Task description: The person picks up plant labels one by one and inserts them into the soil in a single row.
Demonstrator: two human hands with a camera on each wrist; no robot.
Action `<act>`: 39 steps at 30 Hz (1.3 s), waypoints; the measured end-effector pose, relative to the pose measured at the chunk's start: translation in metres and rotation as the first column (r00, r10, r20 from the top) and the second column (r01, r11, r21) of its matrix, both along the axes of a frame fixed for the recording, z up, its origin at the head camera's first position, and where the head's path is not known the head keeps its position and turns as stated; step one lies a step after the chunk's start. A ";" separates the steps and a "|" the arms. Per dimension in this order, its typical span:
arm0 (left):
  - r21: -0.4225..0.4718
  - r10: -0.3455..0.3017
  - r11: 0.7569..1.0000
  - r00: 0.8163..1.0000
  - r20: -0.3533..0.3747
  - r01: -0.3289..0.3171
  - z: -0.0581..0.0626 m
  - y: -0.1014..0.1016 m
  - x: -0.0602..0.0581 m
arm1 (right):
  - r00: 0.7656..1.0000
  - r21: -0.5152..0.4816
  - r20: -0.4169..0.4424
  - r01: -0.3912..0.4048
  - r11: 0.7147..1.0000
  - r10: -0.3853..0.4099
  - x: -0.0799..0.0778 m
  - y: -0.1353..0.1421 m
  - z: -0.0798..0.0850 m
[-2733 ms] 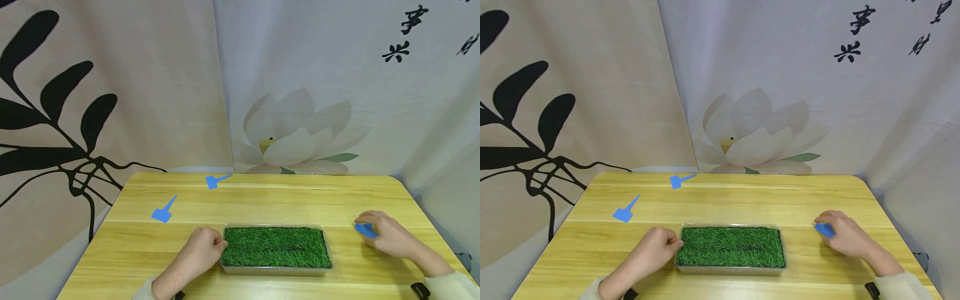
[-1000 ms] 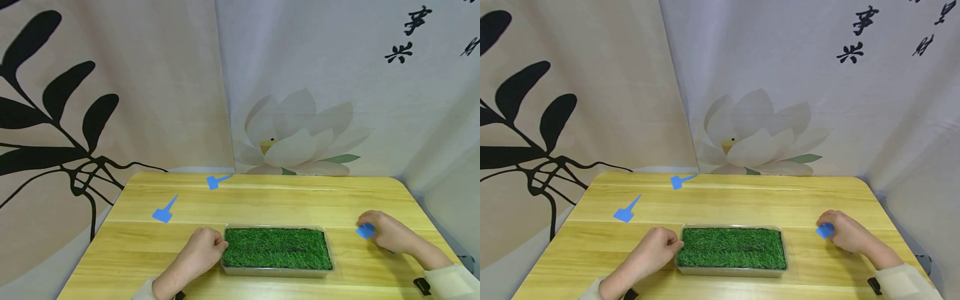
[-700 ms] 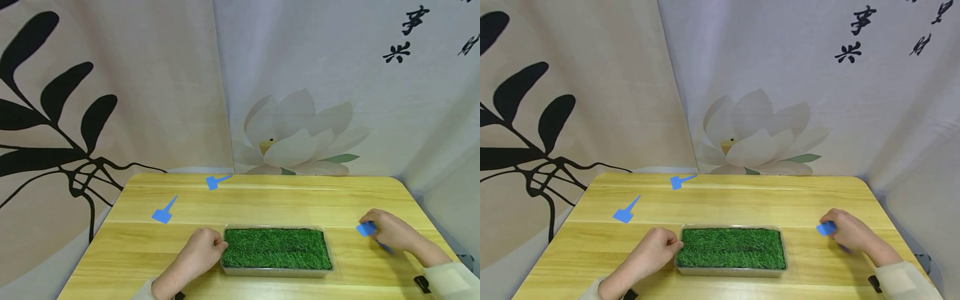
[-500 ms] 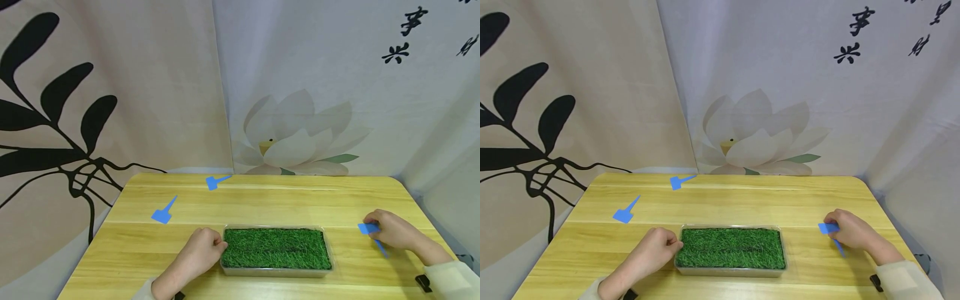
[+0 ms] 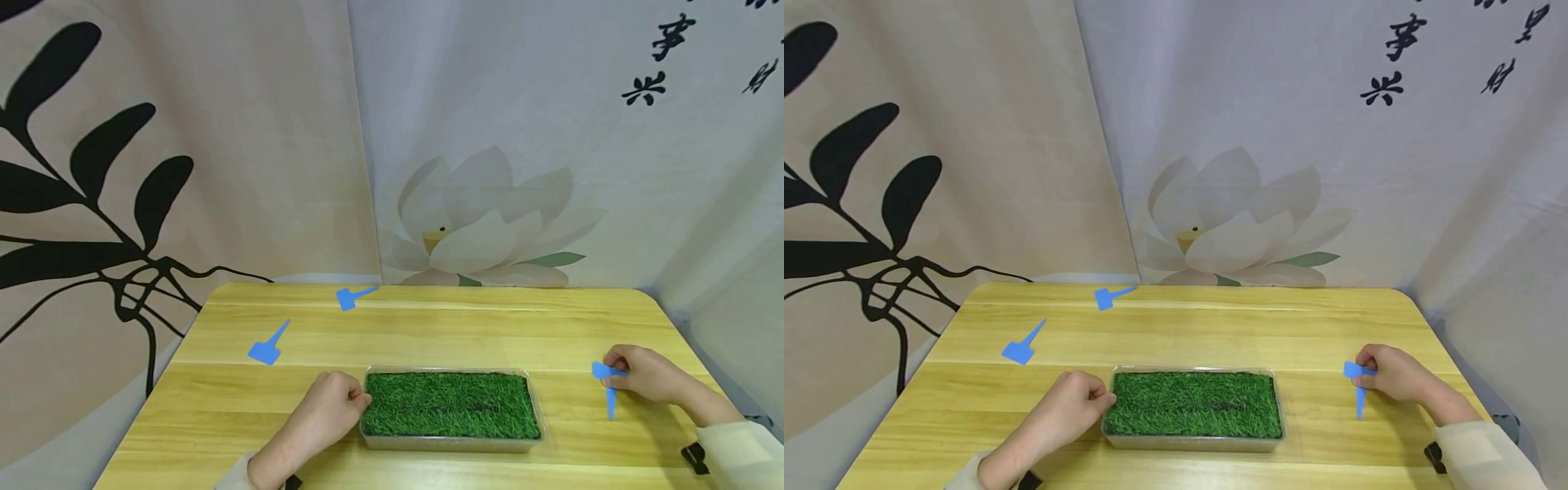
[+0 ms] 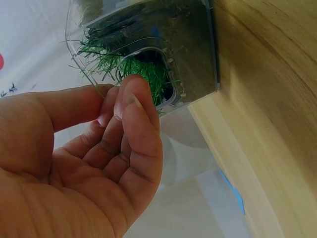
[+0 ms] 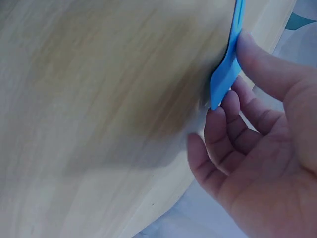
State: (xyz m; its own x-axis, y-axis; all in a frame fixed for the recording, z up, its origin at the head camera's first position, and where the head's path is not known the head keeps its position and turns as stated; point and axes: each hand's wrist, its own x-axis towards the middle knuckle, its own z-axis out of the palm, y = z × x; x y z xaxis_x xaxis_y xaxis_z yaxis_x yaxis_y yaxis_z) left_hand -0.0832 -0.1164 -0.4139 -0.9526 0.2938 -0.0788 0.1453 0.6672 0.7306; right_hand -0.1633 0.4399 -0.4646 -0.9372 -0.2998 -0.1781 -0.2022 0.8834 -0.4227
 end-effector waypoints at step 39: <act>-0.002 0.023 1.000 1.000 0.014 -0.023 0.001 0.000 -0.001 | 0.998 -0.208 -0.011 0.064 0.976 -0.067 0.021 -0.002 0.048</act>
State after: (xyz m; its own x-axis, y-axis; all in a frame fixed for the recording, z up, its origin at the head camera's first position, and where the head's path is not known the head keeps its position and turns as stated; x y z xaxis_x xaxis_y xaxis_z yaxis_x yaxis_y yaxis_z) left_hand -0.0837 -0.1161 -0.4130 -0.9580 0.2715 -0.0925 0.1198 0.6716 0.7312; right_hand -0.1422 0.4376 -0.4167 -0.9586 -0.2663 -0.1012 -0.1561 0.7882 -0.5953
